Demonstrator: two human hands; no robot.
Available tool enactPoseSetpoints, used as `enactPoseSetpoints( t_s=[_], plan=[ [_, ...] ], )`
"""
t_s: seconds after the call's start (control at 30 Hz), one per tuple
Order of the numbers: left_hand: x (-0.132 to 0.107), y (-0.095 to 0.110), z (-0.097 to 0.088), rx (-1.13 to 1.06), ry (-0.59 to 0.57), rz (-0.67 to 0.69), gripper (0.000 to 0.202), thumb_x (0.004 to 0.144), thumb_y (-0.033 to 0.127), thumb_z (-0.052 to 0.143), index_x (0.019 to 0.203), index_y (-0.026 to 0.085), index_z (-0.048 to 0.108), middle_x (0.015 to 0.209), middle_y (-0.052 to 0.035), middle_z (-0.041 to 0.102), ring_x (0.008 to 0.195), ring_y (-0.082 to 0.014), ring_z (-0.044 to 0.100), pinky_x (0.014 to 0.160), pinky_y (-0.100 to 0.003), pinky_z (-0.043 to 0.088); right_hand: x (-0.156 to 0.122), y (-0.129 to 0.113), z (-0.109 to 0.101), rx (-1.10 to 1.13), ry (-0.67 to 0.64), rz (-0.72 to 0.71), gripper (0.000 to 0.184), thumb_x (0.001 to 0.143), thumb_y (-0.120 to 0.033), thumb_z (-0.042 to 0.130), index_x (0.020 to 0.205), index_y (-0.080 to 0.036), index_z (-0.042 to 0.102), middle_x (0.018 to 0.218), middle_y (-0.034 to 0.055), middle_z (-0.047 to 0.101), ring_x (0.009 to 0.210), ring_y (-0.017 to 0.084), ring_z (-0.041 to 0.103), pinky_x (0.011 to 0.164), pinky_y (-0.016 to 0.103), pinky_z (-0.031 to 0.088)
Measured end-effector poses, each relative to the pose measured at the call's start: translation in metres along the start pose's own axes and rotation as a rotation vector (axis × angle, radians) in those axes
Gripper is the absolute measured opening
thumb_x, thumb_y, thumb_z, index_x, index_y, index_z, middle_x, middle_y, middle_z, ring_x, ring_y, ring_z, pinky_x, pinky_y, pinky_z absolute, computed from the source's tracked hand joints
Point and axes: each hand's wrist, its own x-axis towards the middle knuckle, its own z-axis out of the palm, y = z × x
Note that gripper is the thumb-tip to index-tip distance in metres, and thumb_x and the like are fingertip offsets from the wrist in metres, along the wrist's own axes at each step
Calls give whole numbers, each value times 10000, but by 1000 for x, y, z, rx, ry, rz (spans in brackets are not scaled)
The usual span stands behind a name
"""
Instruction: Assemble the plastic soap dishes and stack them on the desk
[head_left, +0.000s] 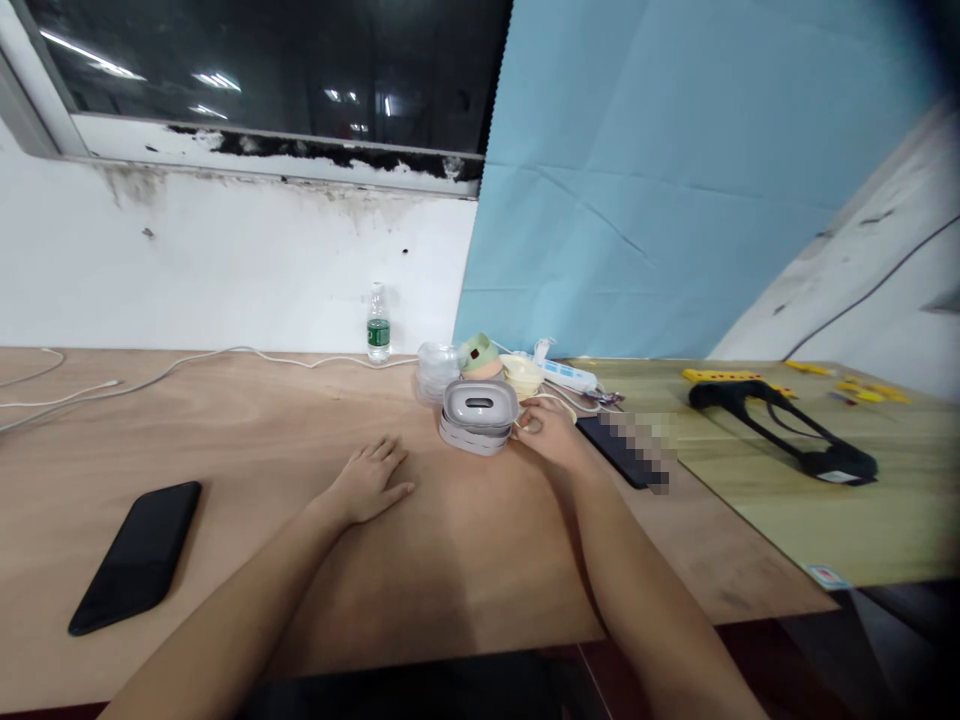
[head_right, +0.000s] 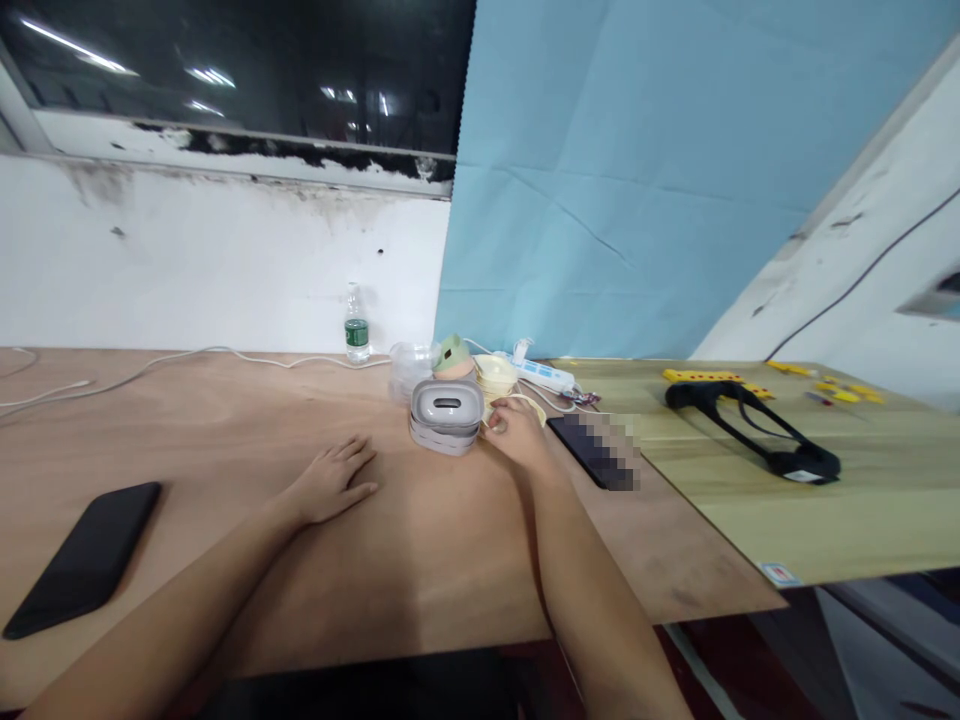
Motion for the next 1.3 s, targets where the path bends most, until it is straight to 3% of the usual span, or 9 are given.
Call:
enactPoseSetpoints(
  t_s=[0.23,0.43,0.57,0.73,0.83,0.93,1.03,1.13,1.3],
  plan=[
    [0,0,0,16,-6,1,727,873,667,312,1419,193,385,1531,-131,265,1404,-328,240,1092,-503,261,1,-6,-8,-5,135,-8,69,722,-217,597,656,-205,614,926,68,679,913,234,598,865,397,446],
    [0,1,-1,28,-11,6,737,875,666,305,1422,178,380,1531,-138,262,1403,-333,237,1092,-505,262,2,-9,-13,-28,405,47,97,785,-253,578,701,-207,590,795,51,672,840,226,592,821,378,450],
    [0,1,-1,19,-7,6,733,875,666,307,1421,183,381,1533,-135,258,1403,-329,240,1099,-502,254,2,-14,-21,-37,604,105,106,823,-277,555,747,-206,573,813,69,655,848,234,582,835,403,437],
    [0,0,1,8,-1,7,722,874,660,328,1408,180,399,1527,-138,272,1400,-333,246,1102,-503,253,0,-45,-26,32,830,51,119,854,-334,500,859,-215,504,922,111,608,946,265,567,886,479,411],
    [1,0,1,-57,56,6,739,867,651,368,1423,165,362,1497,-154,334,1373,-339,302,1091,-506,278,-8,-82,-15,153,806,-39,196,882,-432,421,860,-239,444,934,105,579,942,264,575,858,493,436],
    [0,2,-1,-241,232,33,796,875,583,435,1482,140,172,1450,-184,395,1302,-319,419,1056,-486,343,-20,-126,4,400,724,-256,222,900,-478,392,893,-258,418,900,67,582,889,248,596,795,486,481],
    [-2,4,-5,-418,395,155,820,874,445,506,1491,148,55,1385,-178,468,1206,-277,520,1008,-444,409,-29,-159,20,639,511,-450,202,931,-446,375,994,-261,426,918,61,607,876,230,608,738,450,512],
    [-3,3,-7,-449,424,224,634,870,340,509,1431,180,260,1255,-130,582,1105,-246,582,945,-398,455,-28,-170,25,734,350,-517,211,944,-444,361,1007,-254,426,900,60,619,803,207,610,683,402,517],
    [-3,2,-10,-442,469,19,287,920,385,442,1037,175,601,939,-70,688,825,-201,647,765,-322,495,-17,-144,15,594,323,-312,186,933,-385,407,948,-231,509,878,67,619,816,210,592,731,396,491]
  ],
)
